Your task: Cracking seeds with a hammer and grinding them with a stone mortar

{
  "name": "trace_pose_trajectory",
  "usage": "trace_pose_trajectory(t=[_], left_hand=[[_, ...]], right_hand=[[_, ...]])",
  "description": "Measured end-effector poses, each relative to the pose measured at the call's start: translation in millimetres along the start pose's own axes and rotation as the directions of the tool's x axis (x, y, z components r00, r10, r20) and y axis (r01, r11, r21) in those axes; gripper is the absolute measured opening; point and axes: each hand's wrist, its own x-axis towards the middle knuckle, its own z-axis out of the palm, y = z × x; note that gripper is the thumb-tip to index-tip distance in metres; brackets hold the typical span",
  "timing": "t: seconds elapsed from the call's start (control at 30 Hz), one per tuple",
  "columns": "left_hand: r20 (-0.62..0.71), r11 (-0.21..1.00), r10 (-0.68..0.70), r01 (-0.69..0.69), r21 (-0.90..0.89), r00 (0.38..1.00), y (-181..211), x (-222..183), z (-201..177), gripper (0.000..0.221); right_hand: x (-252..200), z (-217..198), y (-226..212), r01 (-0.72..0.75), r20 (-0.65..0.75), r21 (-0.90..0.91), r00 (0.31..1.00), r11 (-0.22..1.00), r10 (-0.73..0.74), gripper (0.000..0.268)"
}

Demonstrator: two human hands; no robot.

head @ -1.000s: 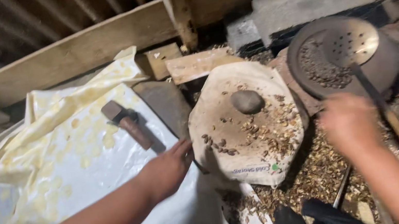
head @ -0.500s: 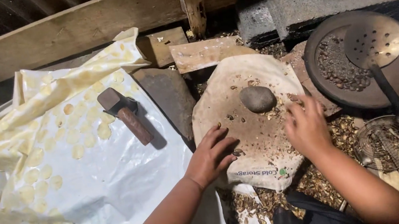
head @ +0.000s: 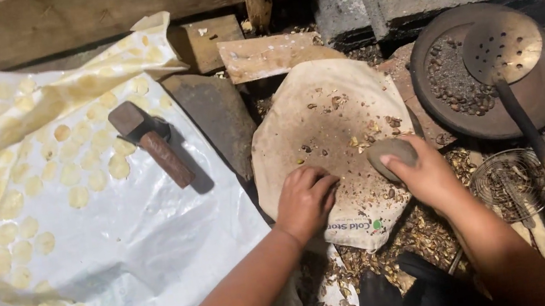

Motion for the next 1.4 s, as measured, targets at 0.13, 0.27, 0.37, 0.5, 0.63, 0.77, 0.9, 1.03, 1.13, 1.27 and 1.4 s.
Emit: trace_pose_trajectory(t=[0.13,0.27,0.37,0.5,0.63,0.77,0.9,1.03,1.13,1.27,1.4], left_hand=[[0.052,0.985,-0.152,0.147,0.086,0.987,11,10,9,0.014],[-0.01,0.988,-0.134,0.134,0.078,0.991,5,11,8,0.016],[-0.042,0.981,-0.17,0.173,0.093,0.985,-3,6,-2,0.016],[-0.054,0.967,-0.254,0.255,0.008,0.966,-11,7,-2,0.016],[-0.029,0.942,-0.335,0.334,-0.03,0.942,-2,13,-4,0.016],[-0.038,0.934,-0.348,0.35,0.076,0.937,-2,13,4,0.023],[-0.004,0.956,-0.225,0.222,0.192,0.974,8,-3,-21,0.043],[-0.057,0.973,-0.16,0.168,0.161,0.985,-7,-7,-18,0.03],[-0.076,0.971,-0.213,0.22,0.098,0.974,-3,0,-29,0.019],[-0.071,0.974,-0.202,0.208,0.087,0.977,-3,-4,-27,0.019],[-0.101,0.977,-0.172,0.183,0.113,0.98,-6,-1,-28,0.021]], right_hand=[[-43,-1,-27,0.1,0.004,-0.428,0.994,0.898,-0.108,0.052],[-40,14,-7,0.211,0.105,-0.577,0.977,0.789,-0.185,0.056],[-54,17,-36,0.201,0.157,-0.545,0.978,0.814,-0.136,0.055],[-59,40,-47,0.353,0.215,-0.528,0.936,0.773,-0.28,0.049],[-65,33,-55,0.238,0.174,-0.469,0.969,0.85,-0.175,0.05],[-67,29,-60,0.074,0.183,-0.422,0.983,0.904,0.005,0.052],[-62,21,-73,-0.004,0.223,-0.426,0.969,0.905,0.109,0.055],[-50,23,-68,0.094,0.273,-0.548,0.959,0.831,0.072,0.055],[-66,39,-49,0.19,0.218,-0.673,0.974,0.715,-0.054,0.056],[-51,29,-46,0.24,0.274,-0.621,0.958,0.746,-0.081,0.054],[-52,18,-76,0.358,0.353,-0.676,0.925,0.644,-0.144,0.05]])
